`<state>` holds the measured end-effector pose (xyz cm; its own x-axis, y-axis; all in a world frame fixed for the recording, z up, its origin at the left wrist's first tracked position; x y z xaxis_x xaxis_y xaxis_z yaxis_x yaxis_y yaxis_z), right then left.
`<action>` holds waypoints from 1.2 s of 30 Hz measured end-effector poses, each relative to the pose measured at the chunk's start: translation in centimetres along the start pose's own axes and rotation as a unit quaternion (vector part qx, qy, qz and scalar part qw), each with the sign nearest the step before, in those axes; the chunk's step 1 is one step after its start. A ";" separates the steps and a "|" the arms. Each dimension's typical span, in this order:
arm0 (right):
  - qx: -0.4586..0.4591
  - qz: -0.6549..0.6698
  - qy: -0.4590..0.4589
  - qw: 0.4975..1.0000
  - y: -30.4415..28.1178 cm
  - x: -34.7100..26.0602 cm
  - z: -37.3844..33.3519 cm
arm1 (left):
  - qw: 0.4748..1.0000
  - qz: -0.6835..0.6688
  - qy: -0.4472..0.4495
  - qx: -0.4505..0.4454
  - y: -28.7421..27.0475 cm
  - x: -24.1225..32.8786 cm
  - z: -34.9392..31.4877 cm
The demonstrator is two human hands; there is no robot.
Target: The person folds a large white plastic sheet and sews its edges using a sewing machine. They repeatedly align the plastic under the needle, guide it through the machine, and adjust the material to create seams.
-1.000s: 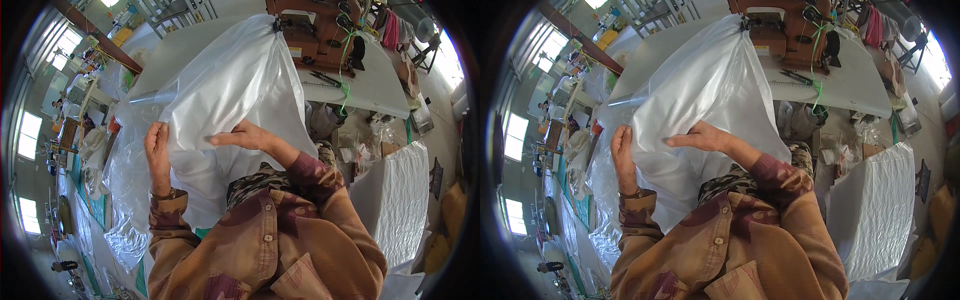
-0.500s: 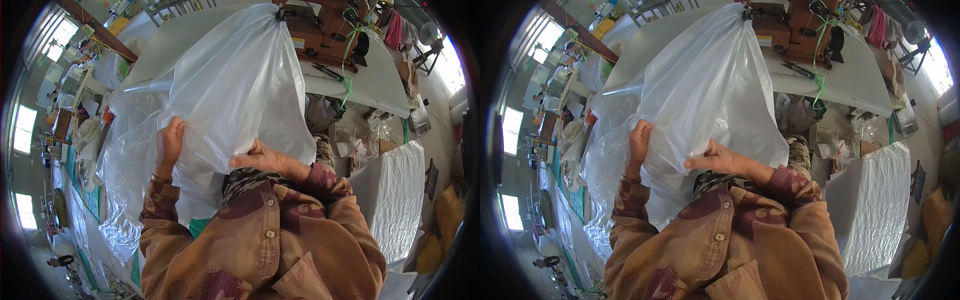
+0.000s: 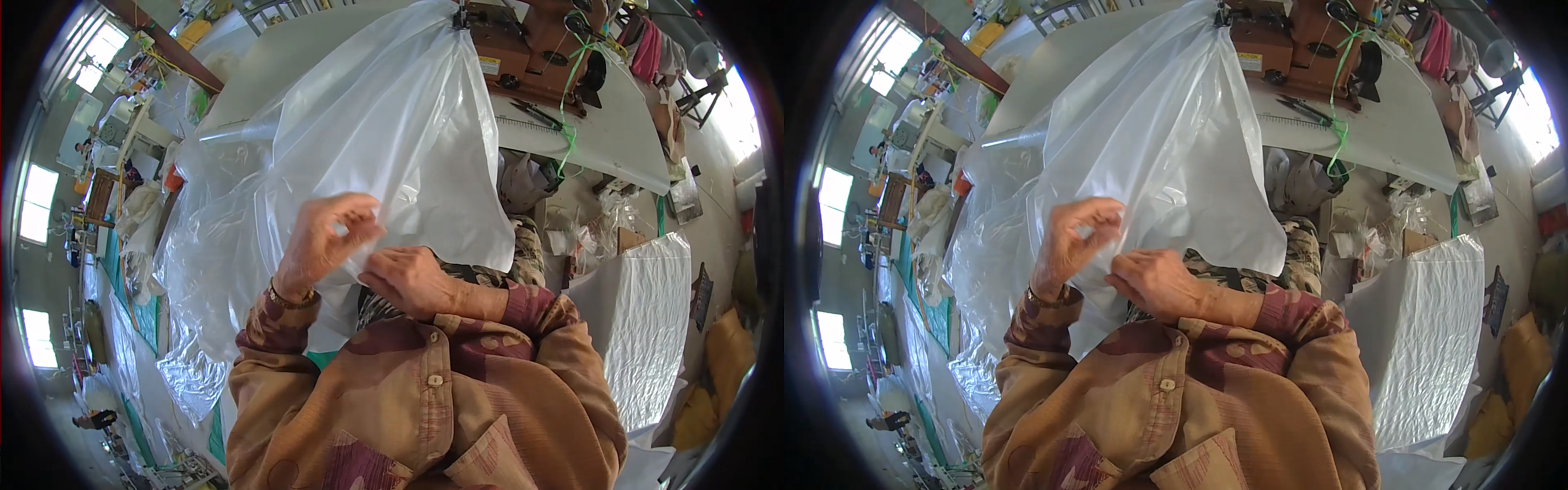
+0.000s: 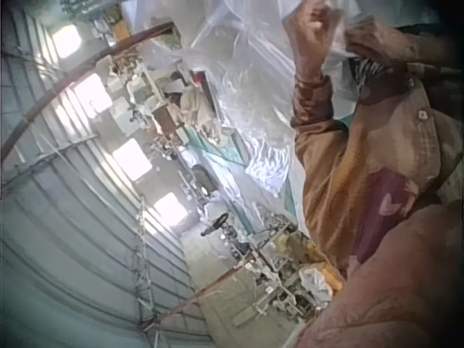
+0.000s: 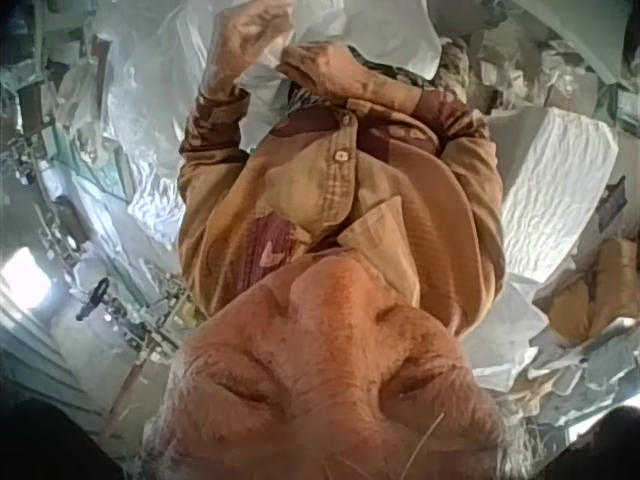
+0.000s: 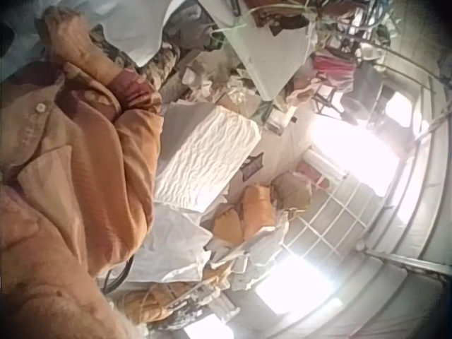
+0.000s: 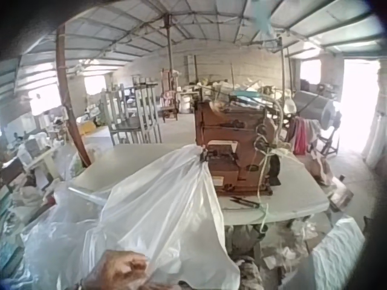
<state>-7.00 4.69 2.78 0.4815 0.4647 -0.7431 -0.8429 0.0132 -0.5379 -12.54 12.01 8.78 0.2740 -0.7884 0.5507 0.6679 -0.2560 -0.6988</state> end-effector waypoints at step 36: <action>0.091 0.251 0.137 0.954 -8.6 3.1 0.2 | 0.991 -0.086 -0.086 0.064 1.8 -1.8 0.9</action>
<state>1.73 6.22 5.20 0.0304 0.2038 -0.9785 -0.9995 0.0152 -0.0279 -11.21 13.44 6.89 0.2555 -0.6301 0.7333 0.7939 -0.2962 -0.5311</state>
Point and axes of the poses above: each hand's wrist, its own z-axis towards the middle knuckle, its own y-axis out of the palm, x = y × z, the point moved 10 cm from there along z, towards the middle knuckle, and after that the axes turned 8 degrees about y, right-handed, at the moved point
